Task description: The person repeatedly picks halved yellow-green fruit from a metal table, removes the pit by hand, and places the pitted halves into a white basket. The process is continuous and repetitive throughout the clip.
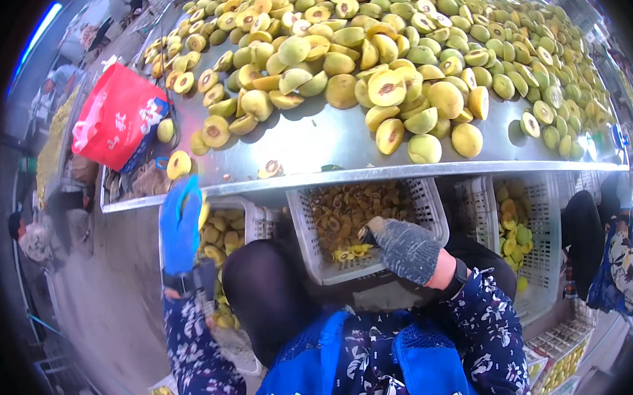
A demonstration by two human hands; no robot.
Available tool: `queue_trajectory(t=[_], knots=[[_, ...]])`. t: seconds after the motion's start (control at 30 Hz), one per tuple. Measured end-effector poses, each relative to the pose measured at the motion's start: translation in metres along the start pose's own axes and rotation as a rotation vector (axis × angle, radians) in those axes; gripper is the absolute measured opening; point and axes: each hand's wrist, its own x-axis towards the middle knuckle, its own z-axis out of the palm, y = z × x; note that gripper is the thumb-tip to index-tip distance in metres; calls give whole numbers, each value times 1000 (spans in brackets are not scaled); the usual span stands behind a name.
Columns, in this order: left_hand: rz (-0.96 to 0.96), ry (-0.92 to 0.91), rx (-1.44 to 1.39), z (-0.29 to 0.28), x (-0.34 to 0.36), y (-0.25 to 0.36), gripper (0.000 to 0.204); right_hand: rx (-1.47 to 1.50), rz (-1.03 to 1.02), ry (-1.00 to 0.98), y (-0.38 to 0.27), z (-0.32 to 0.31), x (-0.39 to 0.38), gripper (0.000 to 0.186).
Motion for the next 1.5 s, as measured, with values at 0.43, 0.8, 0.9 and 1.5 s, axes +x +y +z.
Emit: queue_trajectory(t=[0.43,0.8,0.9,1.5], knots=[[475,-554,205,208,57,131,51,-40,161,-35,-2,-21,-2,18],[509,-525,252,252,61,147,27,231,249,210,0,-36,1,25],[382,-545,-4,250,66,135,32,292,258,502,1,-46,7,27],[274,-311,-718,200,1,134,40,619,270,462,-2,-6,52,37]])
